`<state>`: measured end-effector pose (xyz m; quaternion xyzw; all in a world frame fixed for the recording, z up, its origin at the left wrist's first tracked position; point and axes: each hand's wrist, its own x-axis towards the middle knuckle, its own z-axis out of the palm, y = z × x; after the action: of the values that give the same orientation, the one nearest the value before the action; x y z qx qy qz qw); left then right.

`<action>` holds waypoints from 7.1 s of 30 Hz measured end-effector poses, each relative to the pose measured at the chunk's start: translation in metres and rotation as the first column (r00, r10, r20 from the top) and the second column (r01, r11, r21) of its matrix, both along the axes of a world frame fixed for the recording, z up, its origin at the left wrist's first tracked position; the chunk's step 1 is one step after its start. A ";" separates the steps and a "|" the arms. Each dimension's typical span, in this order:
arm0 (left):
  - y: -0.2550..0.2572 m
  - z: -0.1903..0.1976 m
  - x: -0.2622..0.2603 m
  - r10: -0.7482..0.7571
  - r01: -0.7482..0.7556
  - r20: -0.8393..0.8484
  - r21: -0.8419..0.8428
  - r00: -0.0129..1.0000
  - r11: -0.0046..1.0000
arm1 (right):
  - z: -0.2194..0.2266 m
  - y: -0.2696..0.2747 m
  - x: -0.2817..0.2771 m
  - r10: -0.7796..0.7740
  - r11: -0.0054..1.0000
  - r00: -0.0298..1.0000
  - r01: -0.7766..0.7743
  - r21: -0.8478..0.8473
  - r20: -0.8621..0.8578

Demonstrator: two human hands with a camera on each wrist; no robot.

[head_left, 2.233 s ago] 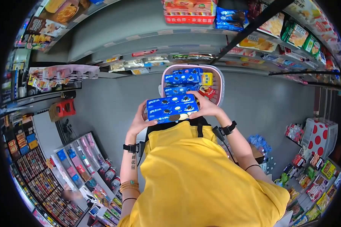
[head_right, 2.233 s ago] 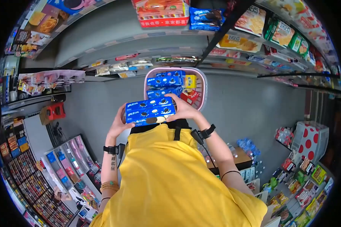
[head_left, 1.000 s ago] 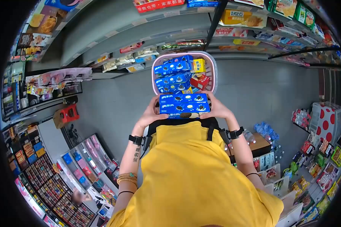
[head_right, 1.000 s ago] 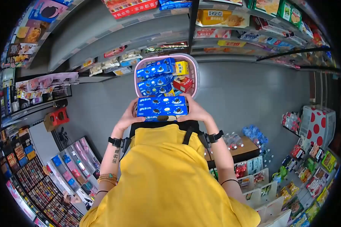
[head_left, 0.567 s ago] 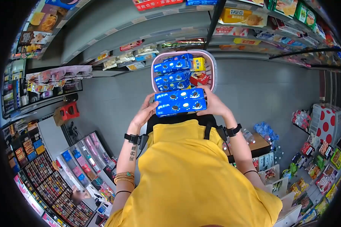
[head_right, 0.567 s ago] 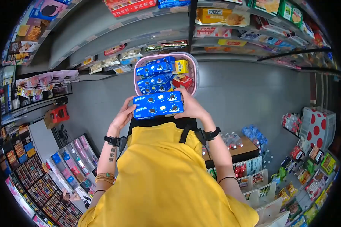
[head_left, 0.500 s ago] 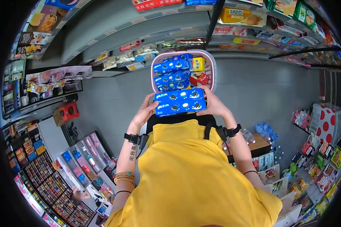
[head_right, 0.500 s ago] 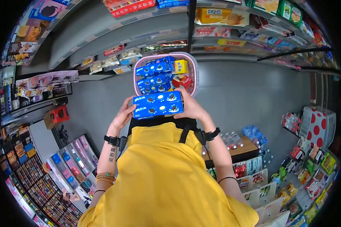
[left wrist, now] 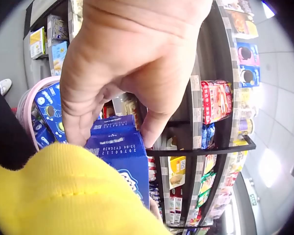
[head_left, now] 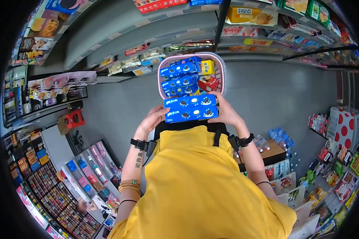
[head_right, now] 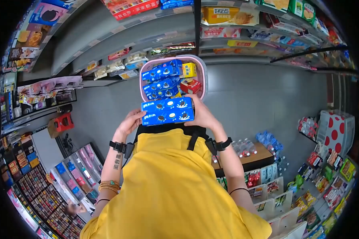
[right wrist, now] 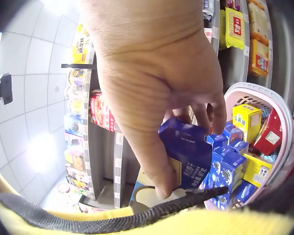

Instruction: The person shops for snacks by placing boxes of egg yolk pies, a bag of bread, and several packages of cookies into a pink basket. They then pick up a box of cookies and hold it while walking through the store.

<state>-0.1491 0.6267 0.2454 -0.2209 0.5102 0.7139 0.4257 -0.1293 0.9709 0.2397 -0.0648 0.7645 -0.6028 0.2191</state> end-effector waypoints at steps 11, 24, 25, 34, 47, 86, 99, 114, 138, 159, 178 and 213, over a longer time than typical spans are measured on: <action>0.005 -0.003 0.005 0.020 -0.020 -0.060 -0.004 0.998 1.000 | 0.005 0.003 -0.002 0.010 0.999 0.999 -0.008 0.046 -0.050; 0.009 0.000 0.009 0.019 -0.019 0.001 -0.028 1.000 0.999 | 0.003 0.003 0.008 0.005 0.999 0.999 -0.004 0.038 -0.041; 0.009 0.000 0.008 0.011 -0.011 0.002 -0.026 1.000 1.000 | 0.003 0.003 0.008 0.004 0.999 0.999 -0.002 0.042 -0.043; 0.003 0.002 0.008 -0.037 0.037 0.089 -0.001 0.995 0.999 | 0.005 -0.001 0.010 -0.017 0.999 0.995 0.020 0.026 -0.103; -0.006 0.009 0.015 0.037 -0.037 0.032 0.006 0.999 0.999 | 0.012 -0.013 -0.002 0.038 0.998 0.985 -0.029 0.056 -0.168; 0.025 -0.113 0.031 -0.400 0.327 0.243 0.290 0.884 0.899 | -0.133 0.017 0.121 -0.189 0.967 0.865 0.246 -0.063 0.465; 0.035 -0.109 0.014 -0.515 0.522 -0.089 0.082 0.853 0.849 | -0.147 0.017 0.129 -0.161 0.818 0.708 0.486 -0.309 0.688; 0.023 -0.111 0.003 -0.384 0.367 0.104 0.154 0.918 0.918 | -0.143 -0.003 0.121 -0.274 0.660 0.683 0.645 -0.384 0.677; 0.010 -0.047 -0.060 -0.169 0.197 -0.153 0.191 0.974 0.962 | -0.025 -0.008 0.016 -0.399 0.741 0.824 0.548 -0.388 0.403; -0.007 -0.038 -0.137 -0.372 0.373 -0.239 -0.044 0.897 0.927 | -0.048 -0.026 -0.045 -0.503 0.680 0.801 0.598 -0.423 0.324; 0.044 -0.023 -0.313 -0.377 -0.175 -0.839 -0.470 0.393 0.865 | -0.098 -0.030 0.036 -0.593 0.655 0.614 0.744 -0.132 0.521; 0.045 -0.046 -0.337 -0.708 -0.283 -0.694 -0.711 0.131 0.644 | -0.112 -0.033 0.033 -0.596 0.745 0.657 0.667 0.012 0.462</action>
<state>-0.4858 0.6713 0.1992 0.2321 0.9139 0.3325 -0.0194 -0.0961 0.9380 0.1277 0.3251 0.6186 -0.6983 0.1551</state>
